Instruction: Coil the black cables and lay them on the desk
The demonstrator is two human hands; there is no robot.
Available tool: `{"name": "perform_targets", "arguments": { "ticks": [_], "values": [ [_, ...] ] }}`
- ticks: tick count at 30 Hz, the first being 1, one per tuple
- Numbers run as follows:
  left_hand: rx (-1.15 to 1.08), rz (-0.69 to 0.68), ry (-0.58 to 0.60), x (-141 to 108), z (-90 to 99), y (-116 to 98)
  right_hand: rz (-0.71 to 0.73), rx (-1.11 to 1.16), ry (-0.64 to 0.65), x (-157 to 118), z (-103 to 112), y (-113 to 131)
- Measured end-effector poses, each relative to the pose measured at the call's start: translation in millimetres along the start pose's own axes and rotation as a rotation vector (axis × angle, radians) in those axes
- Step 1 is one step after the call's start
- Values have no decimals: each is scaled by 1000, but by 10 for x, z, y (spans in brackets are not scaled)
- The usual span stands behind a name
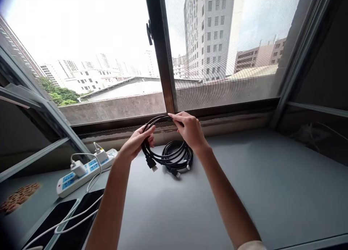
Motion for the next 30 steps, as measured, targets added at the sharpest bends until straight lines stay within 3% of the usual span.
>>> {"name": "perform_targets", "arguments": {
  "ticks": [2, 5, 9, 12, 15, 24, 30],
  "values": [
    [297, 45, 9, 70, 3, 152, -169, -35, 94, -33, -91, -261],
    [696, 96, -103, 202, 18, 402, -323, -95, 279, -152, -283, -605],
    [902, 165, -229, 330, -98, 739, -440, -171, 565, -402, -640, -952],
    [1026, 280, -270, 351, -187, 963, -495, -243, 699, -546, -855, -1094],
    [1110, 328, -274, 356, -235, 1066, -506, -300, 748, -586, -947, -1154],
    [1244, 285, -280, 413, -235, 1116, -501, -344, 773, -660, -996, -1265],
    [1241, 253, -314, 266, -257, 1003, -442, -386, 740, -635, -982, -1241]
  ]
}}
Point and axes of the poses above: each hand's wrist, its own x-axis towards the middle knuckle, its own z-axis out of the back of the hand, y = z × x, the point moved 7 cm from there along x, towards the middle knuckle, and after that the axes turned 4 degrees about z, right-handed, at the moved point
